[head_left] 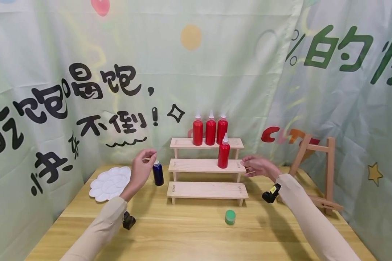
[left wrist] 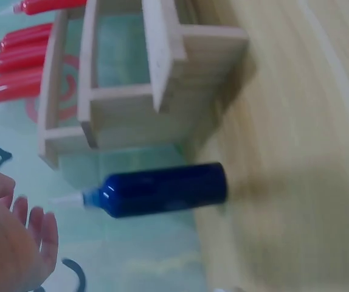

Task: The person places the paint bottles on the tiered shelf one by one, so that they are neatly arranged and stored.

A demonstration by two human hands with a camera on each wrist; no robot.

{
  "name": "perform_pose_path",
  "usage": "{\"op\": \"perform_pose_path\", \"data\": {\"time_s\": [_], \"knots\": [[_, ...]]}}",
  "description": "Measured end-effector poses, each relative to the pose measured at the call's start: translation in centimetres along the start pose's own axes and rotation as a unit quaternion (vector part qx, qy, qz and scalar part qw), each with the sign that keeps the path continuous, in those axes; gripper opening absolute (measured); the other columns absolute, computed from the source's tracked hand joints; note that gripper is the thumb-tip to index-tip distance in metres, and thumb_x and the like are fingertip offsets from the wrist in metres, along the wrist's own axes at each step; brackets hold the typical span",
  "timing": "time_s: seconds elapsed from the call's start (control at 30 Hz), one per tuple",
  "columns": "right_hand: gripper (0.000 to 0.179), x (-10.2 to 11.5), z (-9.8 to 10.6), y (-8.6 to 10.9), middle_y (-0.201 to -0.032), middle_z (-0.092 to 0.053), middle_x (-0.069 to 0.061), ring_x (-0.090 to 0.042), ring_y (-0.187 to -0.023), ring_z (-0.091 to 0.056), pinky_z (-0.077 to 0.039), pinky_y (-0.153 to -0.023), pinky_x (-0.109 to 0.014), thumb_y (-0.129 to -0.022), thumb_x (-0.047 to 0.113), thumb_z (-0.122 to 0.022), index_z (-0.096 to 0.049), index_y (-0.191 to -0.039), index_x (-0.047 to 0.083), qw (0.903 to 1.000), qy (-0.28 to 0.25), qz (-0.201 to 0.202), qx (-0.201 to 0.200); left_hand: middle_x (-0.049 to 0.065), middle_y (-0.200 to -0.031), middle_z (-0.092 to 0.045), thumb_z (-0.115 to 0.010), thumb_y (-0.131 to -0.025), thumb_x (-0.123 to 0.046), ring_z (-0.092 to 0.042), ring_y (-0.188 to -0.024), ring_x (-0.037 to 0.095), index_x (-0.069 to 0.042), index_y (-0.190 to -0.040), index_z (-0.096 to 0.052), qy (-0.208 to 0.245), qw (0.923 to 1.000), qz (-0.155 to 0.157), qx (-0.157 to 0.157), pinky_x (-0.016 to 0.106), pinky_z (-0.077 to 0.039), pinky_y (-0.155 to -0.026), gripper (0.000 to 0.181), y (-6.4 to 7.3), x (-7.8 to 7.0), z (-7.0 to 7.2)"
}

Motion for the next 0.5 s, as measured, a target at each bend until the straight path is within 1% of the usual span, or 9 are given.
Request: {"op": "perform_pose_path", "data": {"time_s": [0.07,0.13,0.2,0.23,0.33,0.5], "knots": [[0.028,0.0,-0.1,-0.1,-0.096,-0.055,-0.003,-0.016,-0.085,-0.063,-0.061,-0.094,-0.041,-0.108,0.007,-0.052,-0.042,-0.130,-0.006,1.0000,0.000,-0.002,-0.001,0.020,-0.116,-0.070,-0.071,-0.100,-0.010,-0.066,-0.105,0.023,0.003,-0.117,-0.070,-0.011,0.9999,0.009,-0.003,0.027,-0.055,-0.090,0.022,0.2,0.7,0.5],[0.027,0.1,-0.1,-0.1,-0.096,-0.054,-0.003,-0.016,-0.085,-0.062,-0.062,-0.091,-0.038,-0.108,0.006,-0.051,-0.042,-0.130,-0.007,1.0000,0.000,0.000,0.001,0.022,-0.122,-0.068,-0.072,-0.100,-0.012,-0.065,-0.112,0.030,0.004,-0.121,-0.068,-0.018,0.9996,0.020,0.001,0.041,-0.055,-0.098,0.027,0.4,1.4,0.8],[0.027,0.2,-0.2,-0.2,-0.096,-0.054,-0.003,-0.015,-0.084,-0.062,-0.062,-0.088,-0.036,-0.108,0.006,-0.051,-0.042,-0.130,-0.007,1.0000,0.000,0.002,0.002,0.024,-0.127,-0.066,-0.073,-0.099,-0.013,-0.063,-0.118,0.037,0.005,-0.125,-0.065,-0.021,0.9992,0.031,0.011,0.051,-0.053,-0.103,0.032,0.6,2.2,0.9],[0.026,0.2,-0.2,-0.2,-0.095,-0.053,-0.003,-0.015,-0.084,-0.062,-0.062,-0.087,-0.035,-0.108,0.006,-0.050,-0.042,-0.130,-0.006,1.0000,-0.001,0.002,0.002,0.025,-0.129,-0.066,-0.073,-0.099,-0.014,-0.063,-0.120,0.039,0.006,-0.126,-0.064,-0.021,0.9989,0.038,0.018,0.054,-0.052,-0.105,0.035,0.7,2.6,0.9],[0.026,0.1,-0.2,-0.1,-0.095,-0.052,-0.003,-0.016,-0.084,-0.062,-0.062,-0.086,-0.034,-0.108,0.006,-0.051,-0.042,-0.129,-0.006,1.0000,-0.004,0.002,0.003,0.027,-0.132,-0.065,-0.073,-0.099,-0.013,-0.062,-0.124,0.042,0.007,-0.130,-0.061,-0.022,0.9975,0.053,0.040,0.055,-0.051,-0.106,0.038,1.1,3.6,0.8],[0.027,0.1,-0.1,0.0,-0.096,-0.053,-0.003,-0.017,-0.085,-0.062,-0.062,-0.086,-0.034,-0.109,0.007,-0.050,-0.042,-0.130,-0.007,1.0000,-0.003,0.001,0.001,0.027,-0.132,-0.065,-0.072,-0.100,-0.012,-0.064,-0.122,0.042,0.007,-0.132,-0.060,-0.033,0.9947,0.072,0.066,0.046,-0.055,-0.102,0.039,1.9,4.6,0.4]]}}
Point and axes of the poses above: each hand's wrist, its own y-axis away from the middle knuckle, its own z-axis out of the back of the hand, x = y × z, the point moved 4 cm from there along -y, towards the middle knuckle
